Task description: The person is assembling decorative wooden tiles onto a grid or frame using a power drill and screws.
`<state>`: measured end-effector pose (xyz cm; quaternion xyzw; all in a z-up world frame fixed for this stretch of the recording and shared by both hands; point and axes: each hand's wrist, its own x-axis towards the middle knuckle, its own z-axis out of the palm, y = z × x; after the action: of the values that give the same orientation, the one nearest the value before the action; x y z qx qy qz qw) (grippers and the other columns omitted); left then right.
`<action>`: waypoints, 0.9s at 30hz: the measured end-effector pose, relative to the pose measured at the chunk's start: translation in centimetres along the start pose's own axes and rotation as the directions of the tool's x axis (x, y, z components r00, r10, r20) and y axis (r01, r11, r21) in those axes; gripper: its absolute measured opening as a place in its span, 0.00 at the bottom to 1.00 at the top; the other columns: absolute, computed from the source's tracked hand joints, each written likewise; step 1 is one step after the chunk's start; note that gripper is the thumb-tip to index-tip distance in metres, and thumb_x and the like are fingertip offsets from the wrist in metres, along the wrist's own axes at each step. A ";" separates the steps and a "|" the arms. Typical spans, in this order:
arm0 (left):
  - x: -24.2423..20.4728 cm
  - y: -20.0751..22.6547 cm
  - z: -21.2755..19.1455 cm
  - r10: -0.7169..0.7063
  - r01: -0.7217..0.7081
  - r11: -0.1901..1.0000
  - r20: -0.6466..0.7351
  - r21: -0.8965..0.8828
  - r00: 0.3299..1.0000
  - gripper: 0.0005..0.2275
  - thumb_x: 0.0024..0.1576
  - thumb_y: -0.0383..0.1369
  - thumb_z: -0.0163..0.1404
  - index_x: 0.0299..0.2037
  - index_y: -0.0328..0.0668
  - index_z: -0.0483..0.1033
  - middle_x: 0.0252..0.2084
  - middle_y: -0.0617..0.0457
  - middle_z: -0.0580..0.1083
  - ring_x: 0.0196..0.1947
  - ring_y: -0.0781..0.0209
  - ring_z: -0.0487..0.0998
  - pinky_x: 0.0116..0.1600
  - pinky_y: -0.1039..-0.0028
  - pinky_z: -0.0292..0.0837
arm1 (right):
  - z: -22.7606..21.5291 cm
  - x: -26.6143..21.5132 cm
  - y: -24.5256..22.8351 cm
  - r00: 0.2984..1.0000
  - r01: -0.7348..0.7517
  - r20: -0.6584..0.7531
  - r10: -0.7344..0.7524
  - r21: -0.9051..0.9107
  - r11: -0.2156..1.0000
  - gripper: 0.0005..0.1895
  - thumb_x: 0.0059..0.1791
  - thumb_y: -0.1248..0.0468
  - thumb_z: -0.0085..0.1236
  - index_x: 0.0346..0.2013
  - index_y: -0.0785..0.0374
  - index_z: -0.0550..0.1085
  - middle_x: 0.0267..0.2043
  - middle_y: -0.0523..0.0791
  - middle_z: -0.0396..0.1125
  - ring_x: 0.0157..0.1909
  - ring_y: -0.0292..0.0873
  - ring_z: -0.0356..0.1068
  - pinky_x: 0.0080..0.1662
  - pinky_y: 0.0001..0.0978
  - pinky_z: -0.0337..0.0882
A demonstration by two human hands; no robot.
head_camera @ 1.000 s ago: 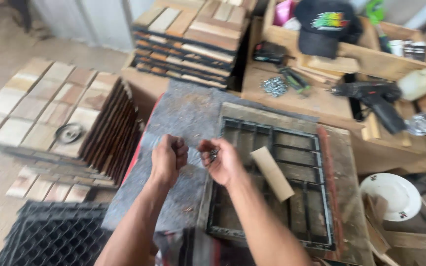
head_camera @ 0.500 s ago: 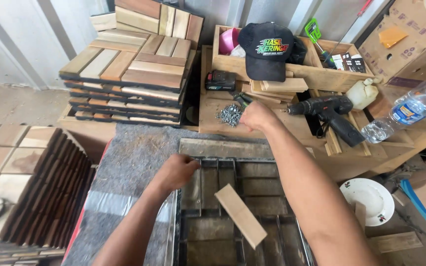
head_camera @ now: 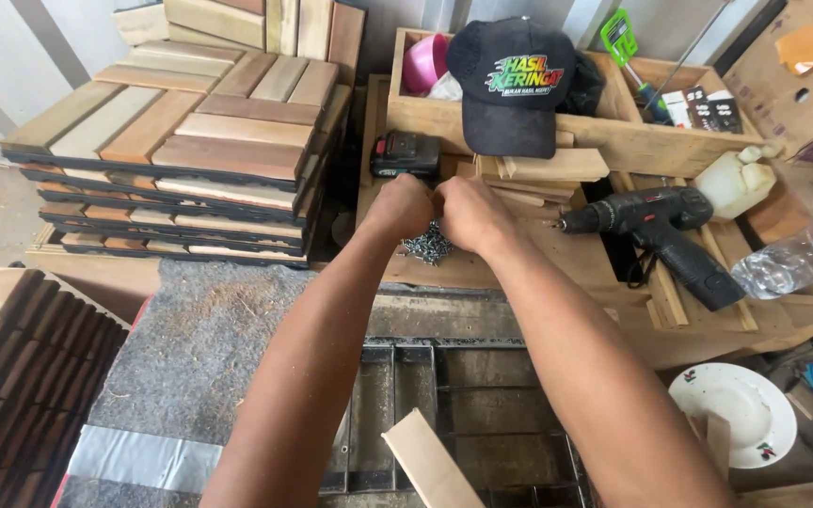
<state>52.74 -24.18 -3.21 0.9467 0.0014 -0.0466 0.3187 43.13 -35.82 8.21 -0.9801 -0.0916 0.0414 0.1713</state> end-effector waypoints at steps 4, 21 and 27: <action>-1.5 0.5 -1.1 0.054 -0.054 0.998 -0.019 0.012 0.998 0.13 0.51 0.38 0.52 0.43 0.50 0.85 0.40 0.47 0.82 0.48 0.46 0.83 0.50 0.60 0.82 | 0.3 0.4 1.3 0.999 0.035 -0.008 -0.035 0.013 0.999 0.13 0.43 0.74 0.57 0.39 0.61 0.82 0.40 0.56 0.76 0.50 0.61 0.75 0.48 0.53 0.77; -6.5 -1.9 -5.9 0.078 -0.075 0.981 0.011 -0.181 0.997 0.21 0.58 0.32 0.43 0.60 0.66 0.77 0.56 0.58 0.78 0.60 0.54 0.76 0.65 0.60 0.72 | -2.7 -4.2 0.5 0.990 0.131 0.023 -0.142 0.266 0.955 0.25 0.50 0.75 0.36 0.52 0.58 0.79 0.52 0.56 0.75 0.61 0.58 0.70 0.61 0.50 0.69; -22.5 -2.1 -10.2 0.347 -0.391 0.906 -0.243 -0.163 0.906 0.17 0.56 0.27 0.48 0.55 0.36 0.79 0.50 0.36 0.79 0.50 0.34 0.79 0.54 0.48 0.77 | -3.3 -16.5 -3.0 0.975 0.218 -0.055 -0.213 0.362 0.906 0.18 0.49 0.73 0.45 0.50 0.68 0.78 0.49 0.61 0.74 0.57 0.64 0.72 0.59 0.57 0.70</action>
<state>31.17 -15.74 5.56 0.8907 -0.1406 0.1145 0.4168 26.86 -37.35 13.09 -0.9151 -0.1889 0.0317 0.3547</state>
